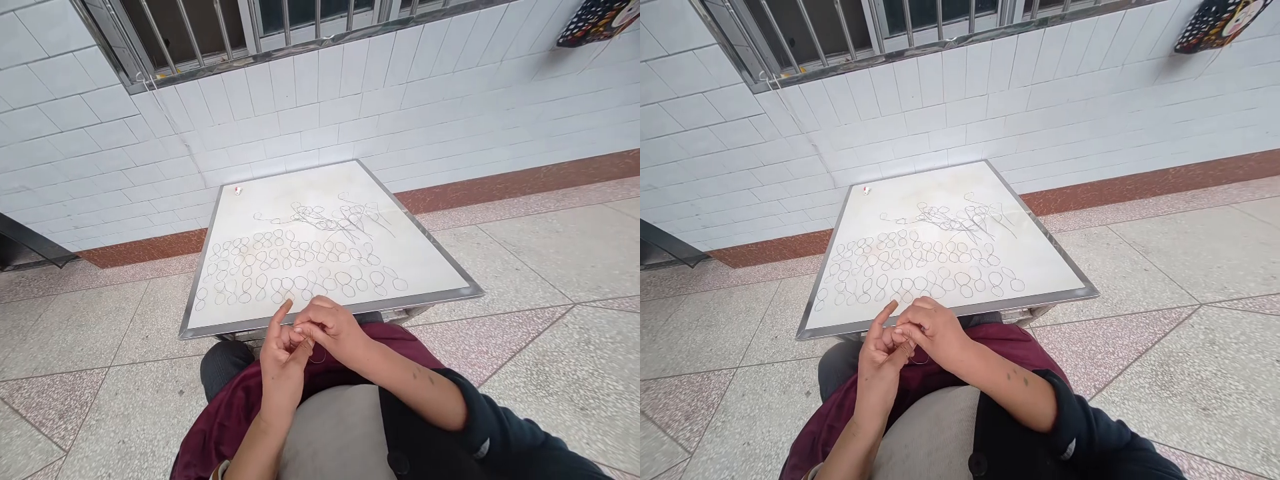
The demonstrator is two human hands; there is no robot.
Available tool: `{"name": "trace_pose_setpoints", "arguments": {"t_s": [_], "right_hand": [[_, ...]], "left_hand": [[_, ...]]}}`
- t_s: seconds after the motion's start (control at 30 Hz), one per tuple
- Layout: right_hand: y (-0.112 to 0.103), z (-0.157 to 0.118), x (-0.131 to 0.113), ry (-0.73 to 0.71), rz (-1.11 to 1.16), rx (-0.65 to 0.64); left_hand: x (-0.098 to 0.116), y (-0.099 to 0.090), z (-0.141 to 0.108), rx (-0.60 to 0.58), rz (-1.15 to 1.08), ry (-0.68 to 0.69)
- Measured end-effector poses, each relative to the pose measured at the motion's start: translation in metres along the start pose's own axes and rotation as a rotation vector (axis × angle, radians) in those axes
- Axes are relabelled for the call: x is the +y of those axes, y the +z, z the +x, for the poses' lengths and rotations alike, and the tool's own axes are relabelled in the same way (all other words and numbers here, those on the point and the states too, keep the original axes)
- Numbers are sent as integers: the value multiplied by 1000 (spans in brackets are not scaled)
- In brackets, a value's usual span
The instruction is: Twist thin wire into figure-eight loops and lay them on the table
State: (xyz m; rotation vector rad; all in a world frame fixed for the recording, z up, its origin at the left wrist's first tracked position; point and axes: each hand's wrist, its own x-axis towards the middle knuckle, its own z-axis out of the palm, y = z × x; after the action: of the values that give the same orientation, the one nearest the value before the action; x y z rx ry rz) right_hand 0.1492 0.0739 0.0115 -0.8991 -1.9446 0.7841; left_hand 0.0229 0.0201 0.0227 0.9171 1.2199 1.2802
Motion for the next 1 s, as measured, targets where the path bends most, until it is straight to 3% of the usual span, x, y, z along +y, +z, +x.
{"name": "trace_pose_setpoints", "arguments": {"t_s": [0.17, 0.47, 0.6, 0.8, 1.0], "right_hand": [[-2, 1, 2, 66, 117, 15], [4, 5, 2, -45, 72, 32], [1, 4, 3, 53, 199, 56], [-1, -16, 8, 253, 466, -83], [4, -22, 5, 287, 565, -35]], "left_hand": [[-4, 1, 1, 15, -26, 4], [-7, -3, 0, -3, -42, -4], [-5, -6, 0, 35, -100, 54], [0, -6, 1, 180, -203, 127], [2, -5, -2, 174, -219, 131]]}}
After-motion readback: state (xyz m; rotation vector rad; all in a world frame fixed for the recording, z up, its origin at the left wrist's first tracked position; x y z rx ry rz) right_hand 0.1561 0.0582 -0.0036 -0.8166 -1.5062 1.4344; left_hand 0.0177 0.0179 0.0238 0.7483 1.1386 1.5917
